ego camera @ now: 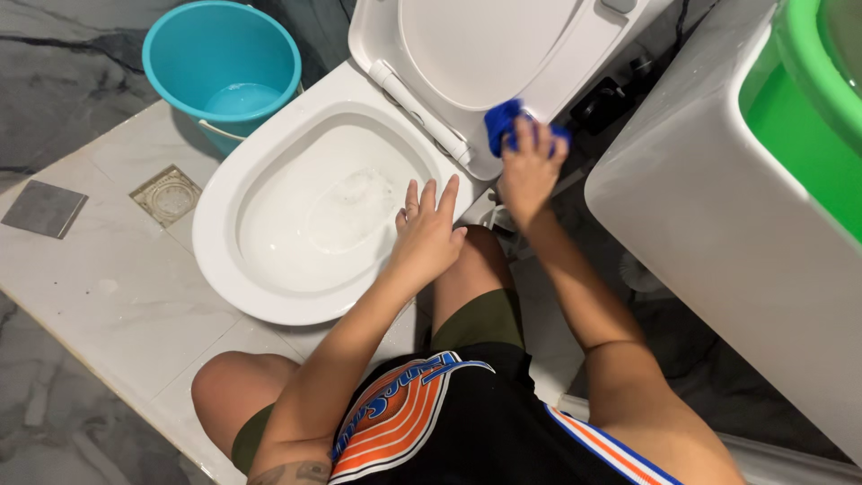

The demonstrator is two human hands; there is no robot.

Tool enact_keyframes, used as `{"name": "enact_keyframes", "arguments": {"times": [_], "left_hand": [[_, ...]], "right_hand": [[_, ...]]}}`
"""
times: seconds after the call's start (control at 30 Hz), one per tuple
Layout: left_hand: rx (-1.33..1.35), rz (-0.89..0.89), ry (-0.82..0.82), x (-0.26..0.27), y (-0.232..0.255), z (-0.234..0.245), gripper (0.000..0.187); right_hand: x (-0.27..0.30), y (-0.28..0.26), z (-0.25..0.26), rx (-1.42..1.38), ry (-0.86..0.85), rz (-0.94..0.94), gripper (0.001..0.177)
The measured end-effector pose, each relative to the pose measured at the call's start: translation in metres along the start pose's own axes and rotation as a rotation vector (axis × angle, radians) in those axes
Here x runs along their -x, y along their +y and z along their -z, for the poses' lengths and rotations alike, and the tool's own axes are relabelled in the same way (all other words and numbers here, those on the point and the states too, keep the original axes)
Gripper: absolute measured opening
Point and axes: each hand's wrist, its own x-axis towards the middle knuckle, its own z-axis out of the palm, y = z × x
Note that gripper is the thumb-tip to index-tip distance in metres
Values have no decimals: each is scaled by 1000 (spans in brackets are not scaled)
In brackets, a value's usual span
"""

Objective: The person cleans a toilet by scooping water from a green basin with a ladle and pouring it onto the seat and rim, then wiping the surfaces with a blue cloth. They repeatedly rinse the cloth and continue wiping the seat, lid, and rim.

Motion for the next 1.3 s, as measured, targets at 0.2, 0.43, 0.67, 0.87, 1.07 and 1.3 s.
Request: {"name": "enact_keyframes", "arguments": {"times": [0.2,0.43,0.67,0.87,1.07,1.3], "left_hand": [[-11,-13,-15,-4,7,0,82],[-12,-6,-33,-7,6,-1,83],[32,75,-12,6,-28,19,85],[170,45,128,19,-60,50,78],[241,41,235,54,-86,82,64],[374,158,241,91,-98,101,57]], "right_hand": [[-37,18,8,-81,165,-342,40],[-23,-4,8,-149,223,-173,52],[-20,30,18,-248,81,76,37],[3,3,49,-293,-187,218,35],[18,-11,48,-708,-296,148,44],[48,-68,-31,-974,-393,42,38]]}}
